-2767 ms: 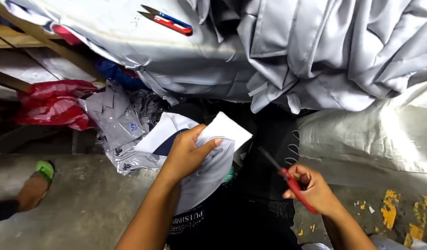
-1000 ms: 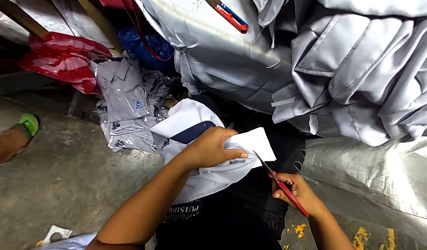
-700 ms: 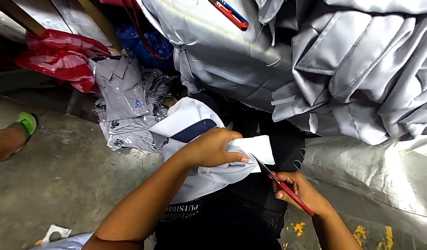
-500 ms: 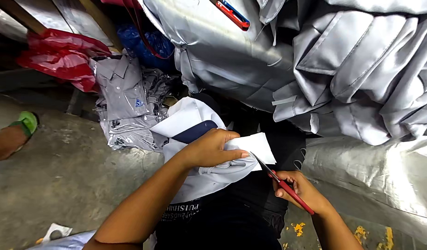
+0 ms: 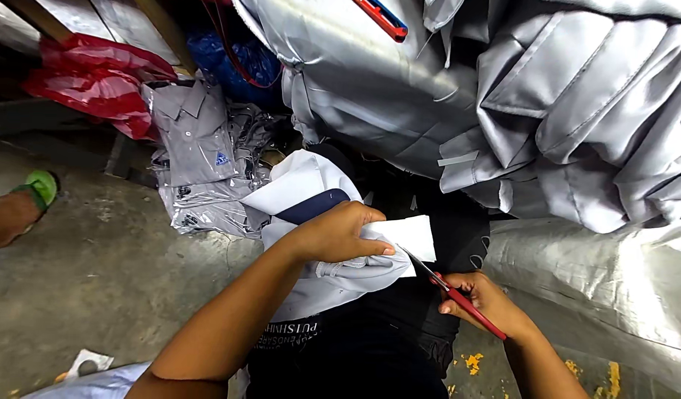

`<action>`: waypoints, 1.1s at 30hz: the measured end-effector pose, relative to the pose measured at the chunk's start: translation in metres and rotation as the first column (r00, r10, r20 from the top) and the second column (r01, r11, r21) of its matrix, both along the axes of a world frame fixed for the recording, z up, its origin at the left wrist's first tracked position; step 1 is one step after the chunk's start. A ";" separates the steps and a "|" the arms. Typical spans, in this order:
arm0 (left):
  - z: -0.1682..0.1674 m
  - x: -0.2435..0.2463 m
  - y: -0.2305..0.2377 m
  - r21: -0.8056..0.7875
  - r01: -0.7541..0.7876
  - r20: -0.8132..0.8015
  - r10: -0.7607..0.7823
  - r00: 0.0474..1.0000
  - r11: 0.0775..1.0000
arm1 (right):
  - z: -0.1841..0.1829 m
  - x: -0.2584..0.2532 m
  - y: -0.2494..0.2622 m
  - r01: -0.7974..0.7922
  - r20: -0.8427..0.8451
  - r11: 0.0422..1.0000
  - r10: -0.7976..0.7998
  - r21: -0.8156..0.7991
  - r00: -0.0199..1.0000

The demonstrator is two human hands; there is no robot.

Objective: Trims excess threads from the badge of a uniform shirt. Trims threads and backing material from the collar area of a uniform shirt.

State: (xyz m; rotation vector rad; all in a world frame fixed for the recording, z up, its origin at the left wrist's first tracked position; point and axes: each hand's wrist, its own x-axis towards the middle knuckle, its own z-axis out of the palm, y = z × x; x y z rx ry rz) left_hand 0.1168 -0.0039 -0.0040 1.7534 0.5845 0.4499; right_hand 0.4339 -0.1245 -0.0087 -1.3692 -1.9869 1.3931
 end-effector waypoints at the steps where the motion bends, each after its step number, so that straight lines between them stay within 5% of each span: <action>1: 0.000 0.000 0.000 -0.007 -0.002 0.005 0.002 1.000 1.000 | -0.001 0.000 0.000 -0.004 -0.002 1.000 0.004 -0.001 1.000; 11: 0.004 0.000 -0.002 -0.050 -0.052 0.001 0.052 0.999 0.997 | 0.001 -0.003 0.005 -0.161 -0.139 0.981 0.146 -0.106 0.980; 33: 0.001 0.001 0.001 -0.052 -0.019 0.004 0.019 1.000 0.998 | -0.007 -0.010 0.000 -0.028 -0.115 0.997 0.020 -0.069 0.993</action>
